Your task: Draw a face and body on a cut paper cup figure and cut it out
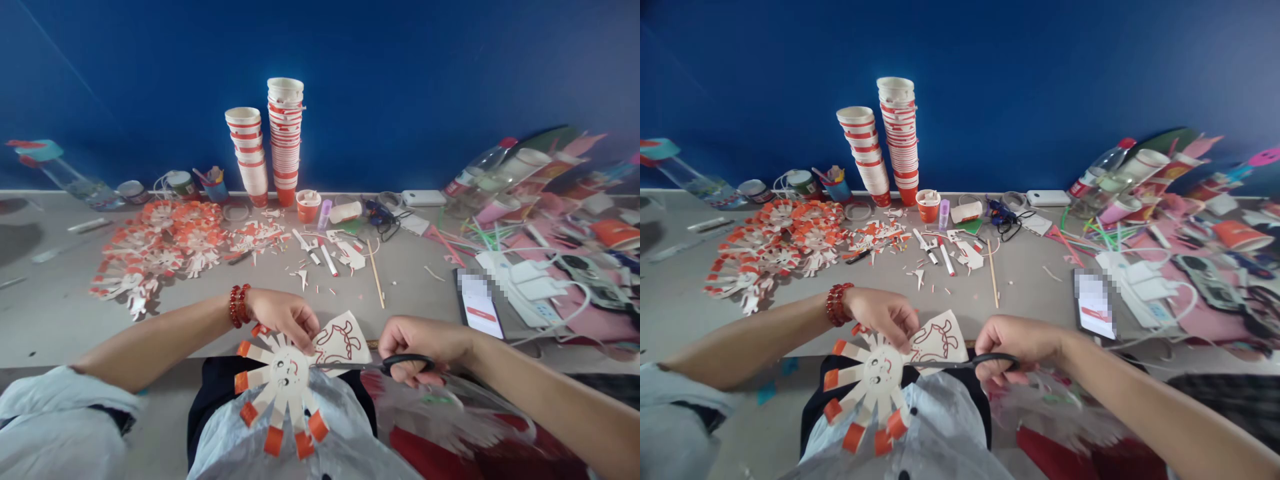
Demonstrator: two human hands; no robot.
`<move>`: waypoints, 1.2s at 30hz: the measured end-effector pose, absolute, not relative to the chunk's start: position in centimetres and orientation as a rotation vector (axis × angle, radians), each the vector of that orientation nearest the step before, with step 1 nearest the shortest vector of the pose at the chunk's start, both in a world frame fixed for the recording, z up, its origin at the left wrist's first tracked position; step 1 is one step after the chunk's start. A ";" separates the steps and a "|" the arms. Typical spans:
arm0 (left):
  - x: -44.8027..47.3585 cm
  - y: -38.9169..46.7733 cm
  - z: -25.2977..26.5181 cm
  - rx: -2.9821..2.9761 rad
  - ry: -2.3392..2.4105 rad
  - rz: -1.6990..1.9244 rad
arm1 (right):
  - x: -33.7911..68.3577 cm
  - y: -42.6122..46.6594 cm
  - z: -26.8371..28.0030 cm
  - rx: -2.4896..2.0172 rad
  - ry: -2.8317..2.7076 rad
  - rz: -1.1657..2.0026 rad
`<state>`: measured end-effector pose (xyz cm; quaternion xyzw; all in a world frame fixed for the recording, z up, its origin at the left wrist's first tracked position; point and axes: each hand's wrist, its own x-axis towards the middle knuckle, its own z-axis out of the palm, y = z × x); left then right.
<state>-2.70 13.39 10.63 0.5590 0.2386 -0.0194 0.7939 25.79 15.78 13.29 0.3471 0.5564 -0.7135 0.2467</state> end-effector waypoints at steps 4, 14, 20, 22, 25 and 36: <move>-2.6 13.6 10.6 1.225 0.482 -0.032 | 25.4 15.9 13.5 0.954 1.528 -1.923; -3.0 13.7 10.5 1.206 0.456 -0.052 | 24.8 15.9 13.2 0.947 1.577 -1.926; -3.2 13.7 10.2 1.224 0.444 -0.044 | 24.5 15.9 13.3 0.910 1.621 -1.950; -3.4 13.7 10.1 1.229 0.439 -0.047 | 24.4 15.9 13.4 0.914 1.623 -1.927; -3.4 13.8 10.2 1.231 0.428 -0.044 | 24.3 15.8 13.7 0.941 1.596 -1.919; -2.7 13.9 11.4 1.282 0.395 -0.067 | 24.1 15.9 13.9 0.905 1.605 -1.935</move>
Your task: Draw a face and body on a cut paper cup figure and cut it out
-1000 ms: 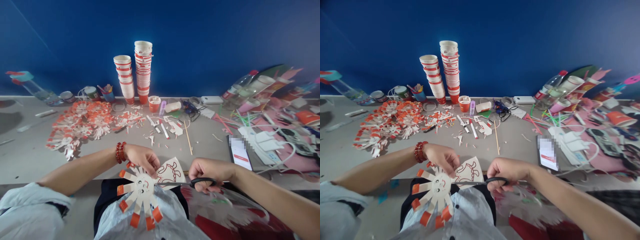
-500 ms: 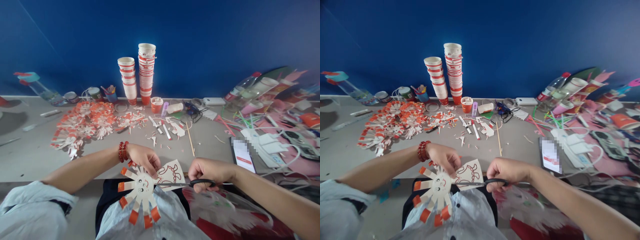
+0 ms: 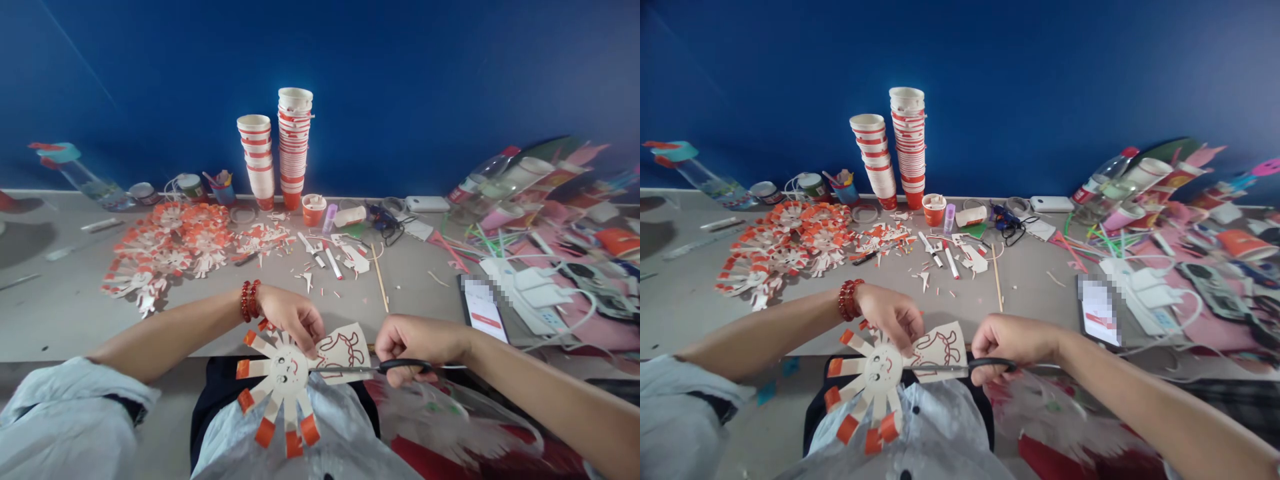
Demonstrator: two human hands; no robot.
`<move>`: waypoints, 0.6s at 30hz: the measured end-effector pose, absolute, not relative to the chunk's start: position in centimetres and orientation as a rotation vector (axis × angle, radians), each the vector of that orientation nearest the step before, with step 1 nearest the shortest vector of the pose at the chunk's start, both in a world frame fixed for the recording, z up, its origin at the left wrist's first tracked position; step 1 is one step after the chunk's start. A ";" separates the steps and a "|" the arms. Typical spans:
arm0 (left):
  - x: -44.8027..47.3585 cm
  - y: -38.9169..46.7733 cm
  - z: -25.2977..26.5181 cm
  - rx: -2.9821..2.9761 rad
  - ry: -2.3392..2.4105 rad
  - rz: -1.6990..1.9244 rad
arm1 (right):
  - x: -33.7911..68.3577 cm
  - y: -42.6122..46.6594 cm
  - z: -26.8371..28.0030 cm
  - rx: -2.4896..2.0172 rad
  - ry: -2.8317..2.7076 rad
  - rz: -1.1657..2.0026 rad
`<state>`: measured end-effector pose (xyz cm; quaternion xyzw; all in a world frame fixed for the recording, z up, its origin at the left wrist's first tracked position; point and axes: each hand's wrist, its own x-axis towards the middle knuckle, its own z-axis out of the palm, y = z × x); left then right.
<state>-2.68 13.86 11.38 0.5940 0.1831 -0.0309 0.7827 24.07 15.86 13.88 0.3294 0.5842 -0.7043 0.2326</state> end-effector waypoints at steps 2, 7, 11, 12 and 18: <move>-2.6 13.9 11.4 1.301 0.373 -0.080 | 24.0 15.8 13.8 0.888 1.603 -1.945; -2.9 13.9 11.5 1.295 0.392 -0.087 | 24.1 15.8 13.8 0.921 1.581 -1.938; -3.2 14.0 11.4 1.309 0.415 -0.087 | 24.5 15.8 13.8 0.905 1.578 -1.959; -3.3 14.0 11.4 1.318 0.413 -0.085 | 24.6 15.8 13.8 0.896 1.580 -1.966; -3.2 14.0 11.3 1.338 0.401 -0.112 | 24.6 15.8 13.7 0.879 1.591 -1.963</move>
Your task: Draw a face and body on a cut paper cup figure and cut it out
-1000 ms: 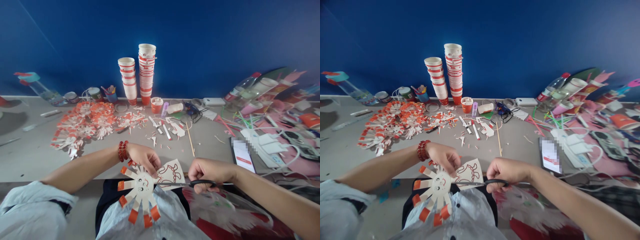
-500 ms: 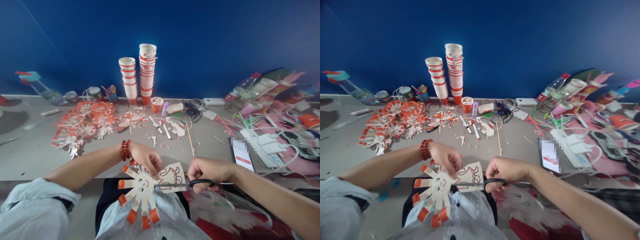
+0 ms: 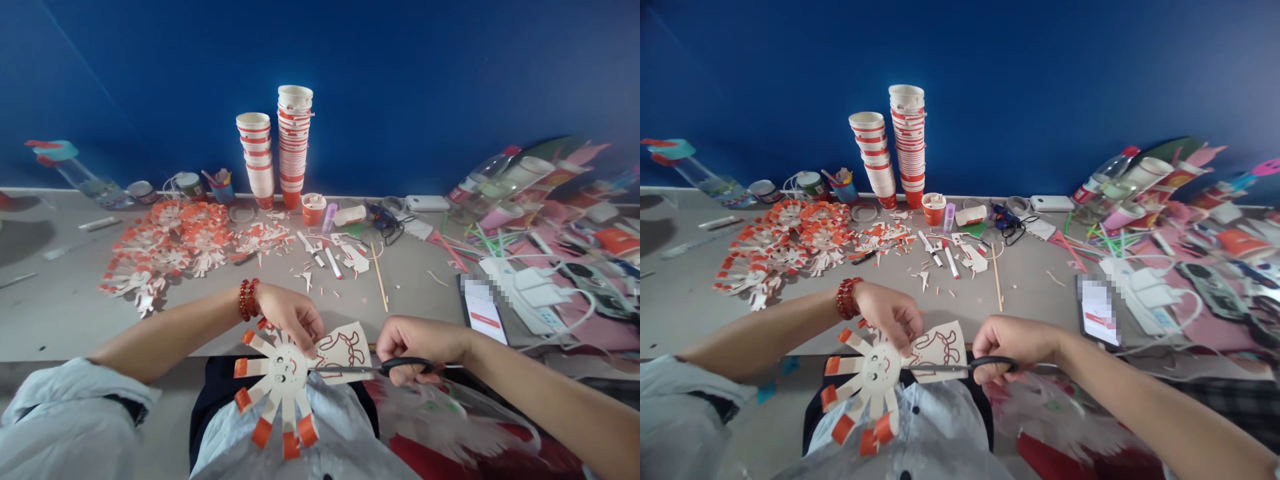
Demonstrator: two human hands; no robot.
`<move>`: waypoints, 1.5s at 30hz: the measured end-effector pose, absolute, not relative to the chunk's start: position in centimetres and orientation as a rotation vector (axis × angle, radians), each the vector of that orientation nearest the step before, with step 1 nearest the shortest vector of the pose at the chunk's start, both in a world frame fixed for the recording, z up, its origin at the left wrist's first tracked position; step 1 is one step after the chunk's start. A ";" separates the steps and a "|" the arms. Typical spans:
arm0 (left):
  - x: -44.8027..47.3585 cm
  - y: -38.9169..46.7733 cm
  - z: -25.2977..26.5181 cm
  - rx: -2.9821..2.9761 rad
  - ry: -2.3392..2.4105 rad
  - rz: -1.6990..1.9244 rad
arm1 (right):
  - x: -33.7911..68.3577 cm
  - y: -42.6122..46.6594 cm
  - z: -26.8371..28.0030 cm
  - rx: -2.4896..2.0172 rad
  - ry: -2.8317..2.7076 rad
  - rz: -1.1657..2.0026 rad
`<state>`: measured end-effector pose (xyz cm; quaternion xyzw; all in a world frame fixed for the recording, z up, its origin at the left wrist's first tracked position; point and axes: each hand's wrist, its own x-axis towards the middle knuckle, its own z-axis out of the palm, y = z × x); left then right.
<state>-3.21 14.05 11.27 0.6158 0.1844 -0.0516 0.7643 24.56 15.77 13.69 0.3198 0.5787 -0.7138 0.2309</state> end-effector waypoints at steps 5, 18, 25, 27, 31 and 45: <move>-3.0 14.1 11.3 1.344 0.380 -0.101 | 24.4 15.9 13.7 0.895 1.602 -1.954; -3.0 14.0 12.0 1.274 0.393 -0.060 | 24.9 16.0 12.6 0.840 1.515 -2.102; -3.2 13.9 11.6 1.304 0.411 -0.057 | 25.0 15.9 12.7 0.848 1.552 -2.076; -3.2 13.9 11.5 1.321 0.393 -0.054 | 24.9 15.9 12.8 0.855 1.564 -2.062; -3.2 14.0 11.4 1.354 0.389 -0.066 | 24.8 16.0 13.0 0.853 1.577 -2.068; -3.3 13.7 12.2 1.313 0.453 -0.026 | 24.9 16.5 13.1 0.874 1.578 -2.021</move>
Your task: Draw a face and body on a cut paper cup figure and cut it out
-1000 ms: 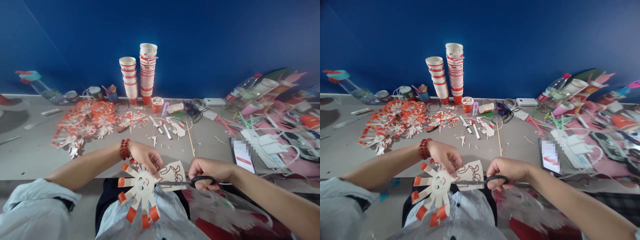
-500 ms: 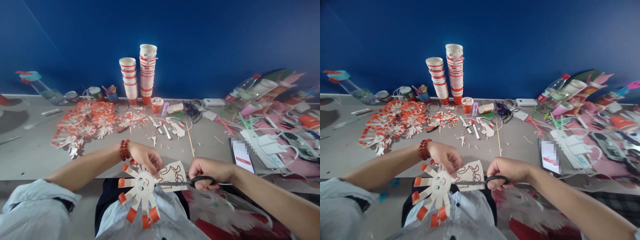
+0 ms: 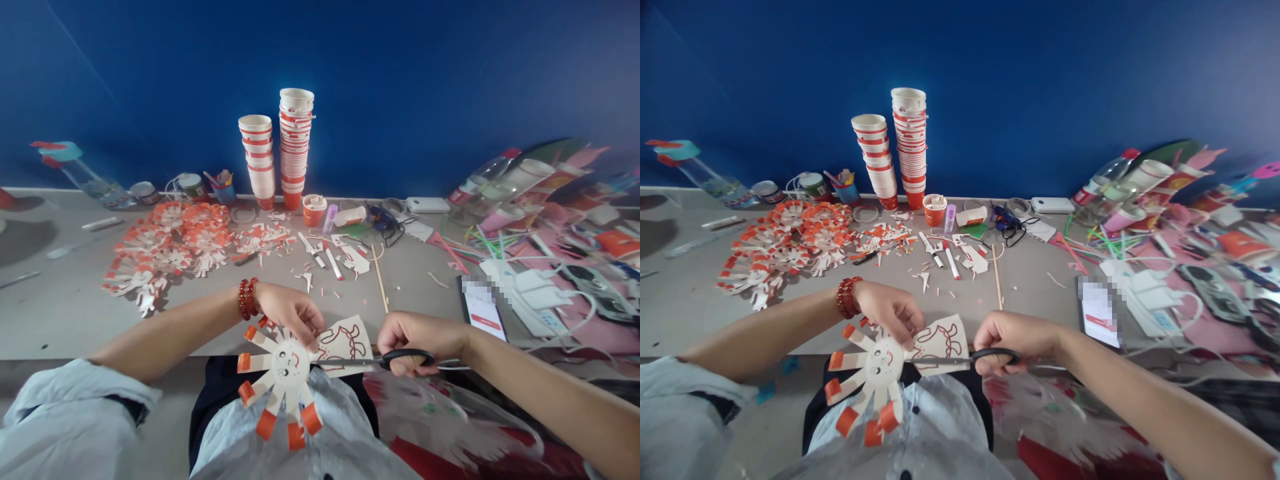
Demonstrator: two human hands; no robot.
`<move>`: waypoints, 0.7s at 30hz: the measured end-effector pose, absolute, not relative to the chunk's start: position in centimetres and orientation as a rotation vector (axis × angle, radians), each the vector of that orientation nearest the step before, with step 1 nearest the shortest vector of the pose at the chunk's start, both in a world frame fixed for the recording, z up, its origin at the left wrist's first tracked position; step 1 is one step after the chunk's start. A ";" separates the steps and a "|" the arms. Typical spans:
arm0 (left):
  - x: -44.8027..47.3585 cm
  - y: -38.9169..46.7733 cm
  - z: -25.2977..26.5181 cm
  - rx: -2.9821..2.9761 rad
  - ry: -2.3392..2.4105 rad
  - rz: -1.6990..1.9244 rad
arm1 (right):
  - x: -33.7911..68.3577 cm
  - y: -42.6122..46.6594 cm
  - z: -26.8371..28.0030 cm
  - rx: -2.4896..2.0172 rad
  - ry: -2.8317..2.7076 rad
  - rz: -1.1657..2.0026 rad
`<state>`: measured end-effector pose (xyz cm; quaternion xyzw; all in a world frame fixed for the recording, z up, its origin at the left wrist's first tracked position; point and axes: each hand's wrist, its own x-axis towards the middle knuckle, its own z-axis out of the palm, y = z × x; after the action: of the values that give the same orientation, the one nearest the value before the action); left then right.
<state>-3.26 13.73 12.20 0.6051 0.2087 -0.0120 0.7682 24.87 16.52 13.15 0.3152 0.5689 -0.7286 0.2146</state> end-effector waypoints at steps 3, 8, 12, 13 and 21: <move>-3.2 13.8 12.6 1.348 0.460 -0.021 | 24.6 16.5 13.3 0.876 1.568 -2.028; -2.9 13.8 13.1 1.392 0.462 -0.004 | 24.3 16.5 13.6 0.859 1.598 -1.998; -2.9 13.7 12.7 1.370 0.460 0.003 | 24.3 16.5 13.6 0.815 1.646 -1.983; -2.9 13.6 12.6 1.375 0.461 0.006 | 24.3 16.5 13.6 0.802 1.654 -1.982; -3.0 13.9 11.7 1.484 0.429 -0.072 | 24.1 16.8 14.5 0.704 2.024 -1.755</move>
<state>-2.98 13.91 11.72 0.6702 0.1939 -0.0325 0.7157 24.12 16.80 14.52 0.2500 0.7180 -0.6228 0.1848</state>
